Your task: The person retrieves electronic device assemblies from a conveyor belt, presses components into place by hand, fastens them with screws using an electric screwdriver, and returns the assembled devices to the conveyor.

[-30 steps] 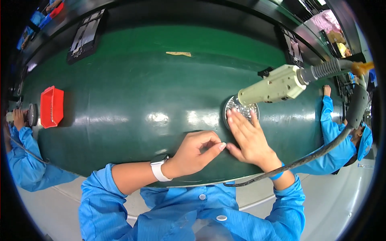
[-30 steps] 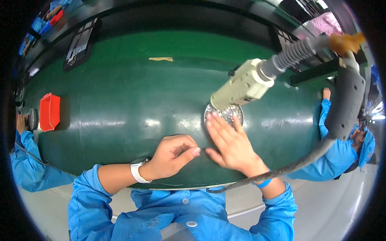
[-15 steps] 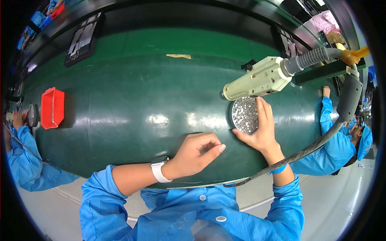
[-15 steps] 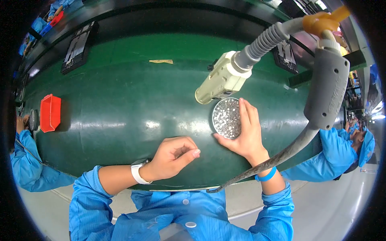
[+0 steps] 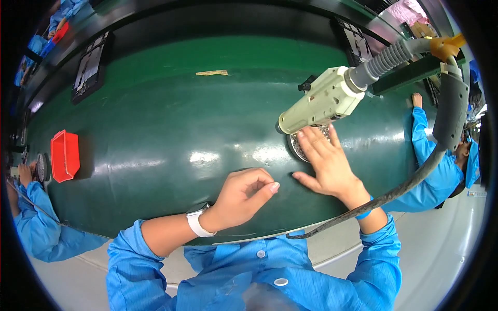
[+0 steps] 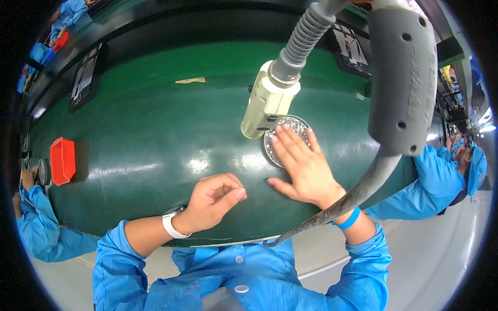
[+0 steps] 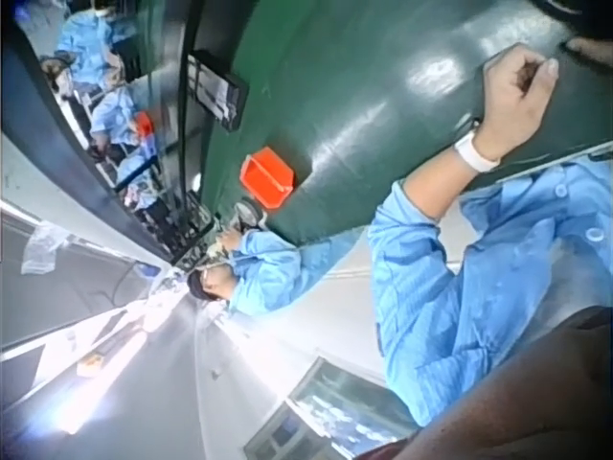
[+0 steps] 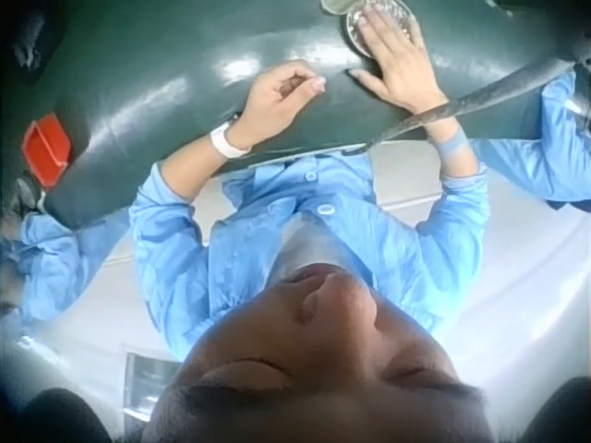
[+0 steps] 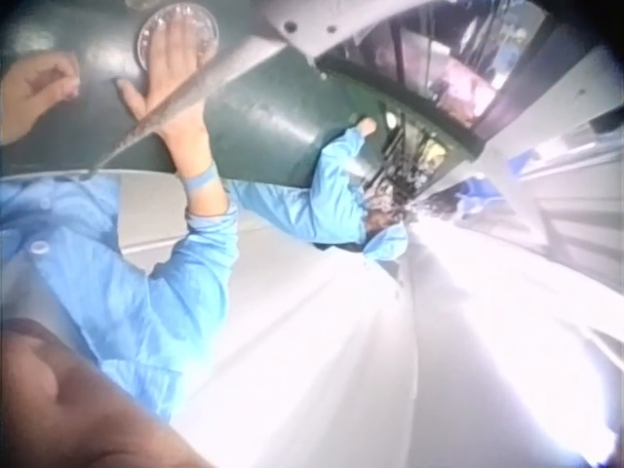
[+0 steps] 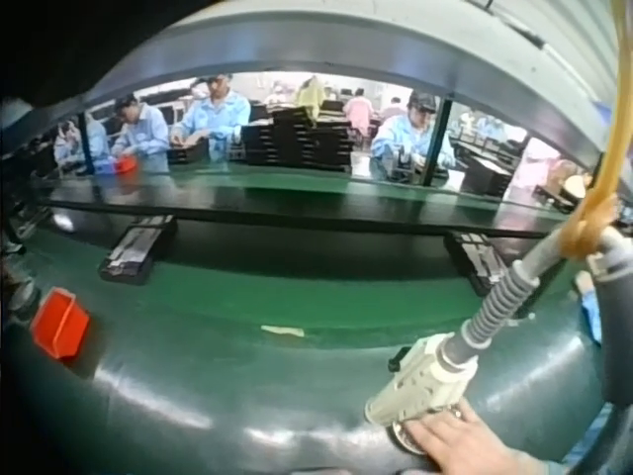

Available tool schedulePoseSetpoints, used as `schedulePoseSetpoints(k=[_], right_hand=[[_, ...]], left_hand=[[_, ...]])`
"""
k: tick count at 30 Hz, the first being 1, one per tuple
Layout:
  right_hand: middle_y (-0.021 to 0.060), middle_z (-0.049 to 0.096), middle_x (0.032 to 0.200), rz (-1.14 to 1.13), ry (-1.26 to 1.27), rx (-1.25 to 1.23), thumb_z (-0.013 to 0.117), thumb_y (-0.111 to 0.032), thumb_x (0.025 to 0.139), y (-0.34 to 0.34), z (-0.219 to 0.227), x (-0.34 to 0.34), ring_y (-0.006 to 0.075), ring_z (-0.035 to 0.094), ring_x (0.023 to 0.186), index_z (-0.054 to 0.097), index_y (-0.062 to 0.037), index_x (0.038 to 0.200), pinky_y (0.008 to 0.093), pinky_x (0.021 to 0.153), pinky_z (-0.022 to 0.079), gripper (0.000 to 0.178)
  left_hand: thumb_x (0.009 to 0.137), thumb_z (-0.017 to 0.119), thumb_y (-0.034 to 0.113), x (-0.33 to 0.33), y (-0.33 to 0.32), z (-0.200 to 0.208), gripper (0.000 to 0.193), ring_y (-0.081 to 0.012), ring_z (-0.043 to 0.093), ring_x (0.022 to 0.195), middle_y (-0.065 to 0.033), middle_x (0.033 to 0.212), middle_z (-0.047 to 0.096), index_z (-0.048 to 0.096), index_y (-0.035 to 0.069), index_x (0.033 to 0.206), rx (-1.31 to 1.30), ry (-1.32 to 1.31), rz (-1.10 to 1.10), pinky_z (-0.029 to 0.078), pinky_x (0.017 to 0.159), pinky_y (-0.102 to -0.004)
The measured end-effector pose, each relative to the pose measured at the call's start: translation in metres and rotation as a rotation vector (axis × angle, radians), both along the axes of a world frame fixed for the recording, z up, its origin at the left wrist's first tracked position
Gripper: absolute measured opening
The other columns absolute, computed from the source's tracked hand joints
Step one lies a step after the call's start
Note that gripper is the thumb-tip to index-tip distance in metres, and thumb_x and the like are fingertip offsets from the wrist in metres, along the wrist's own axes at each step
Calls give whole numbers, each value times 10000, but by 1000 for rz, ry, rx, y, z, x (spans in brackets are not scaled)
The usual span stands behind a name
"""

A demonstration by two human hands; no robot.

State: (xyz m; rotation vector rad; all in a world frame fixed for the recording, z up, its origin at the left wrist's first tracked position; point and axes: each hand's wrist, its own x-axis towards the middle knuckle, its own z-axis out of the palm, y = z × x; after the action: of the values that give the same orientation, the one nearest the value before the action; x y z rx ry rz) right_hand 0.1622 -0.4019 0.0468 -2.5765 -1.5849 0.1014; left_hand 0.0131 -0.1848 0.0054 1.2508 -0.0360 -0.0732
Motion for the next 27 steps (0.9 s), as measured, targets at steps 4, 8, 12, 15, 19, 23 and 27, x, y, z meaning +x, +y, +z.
schedulePoseSetpoints(k=[4, 8, 12, 15, 19, 23, 27], right_hand=[[227, 415, 1562, 2, 27, -19, 702, -476, 853, -32, 2, -8, 370, 378, 1474, 432, 25, 1482, 638, 1184, 222, 848], [228, 415, 1563, 72, 97, -16, 702, -482, 850, -22, 10, -25, 362, 377, 1478, 427, 31, 1482, 612, 1193, 225, 859], [226, 424, 1557, 69, 47, 17, 700, -447, 853, 2, 2, -2, 349, 386, 1474, 415, 41, 1484, 604, 1195, 225, 847], [228, 418, 1562, 33, 8, 0, 707, -445, 845, -17, -2, 8, 364, 381, 1474, 397, 44, 1495, 611, 1199, 209, 870], [228, 415, 1565, 34, 95, -8, 717, -453, 844, -41, 3, -15, 387, 385, 1469, 385, 40, 1507, 637, 1195, 190, 890], [217, 413, 1571, 52, 102, 71, 719, -418, 841, -10, -4, -14, 368, 367, 1485, 402, 33, 1499, 625, 1193, 206, 859], [246, 372, 1568, -90, 7, 268, 807, -348, 744, 1, -17, 24, 439, 387, 1429, 430, -7, 1492, 575, 1152, 322, 904]], left_hand=[[1007, 606, 14, 1, 0, 4, 74, -107, 617, 842, -87, 972, 663, 631, -40, 963, 35, 21, -24, 505, 723, -252], [1007, 606, 17, 2, -1, 6, 76, -113, 621, 844, -90, 970, 666, 633, -41, 966, 87, -1, -66, 508, 732, -257], [1007, 610, 18, 1, 0, -1, 76, -95, 608, 835, -88, 957, 669, 637, -42, 969, 30, -32, 7, 493, 712, -242], [1004, 614, 15, -1, 2, 1, 73, -93, 605, 833, -88, 951, 669, 636, -41, 962, 6, -10, 19, 491, 709, -240], [989, 640, 42, 4, -5, 10, 114, -65, 557, 718, -34, 816, 637, 629, -37, 907, 76, -28, 28, 467, 636, -240], [987, 639, 35, 2, -3, 7, 107, -68, 559, 729, -40, 835, 644, 630, -40, 912, 109, -31, 21, 472, 646, -238], [983, 641, 27, 2, -4, 2, 100, -71, 566, 745, -53, 865, 650, 631, -44, 914, 20, -29, 64, 481, 652, -240]])
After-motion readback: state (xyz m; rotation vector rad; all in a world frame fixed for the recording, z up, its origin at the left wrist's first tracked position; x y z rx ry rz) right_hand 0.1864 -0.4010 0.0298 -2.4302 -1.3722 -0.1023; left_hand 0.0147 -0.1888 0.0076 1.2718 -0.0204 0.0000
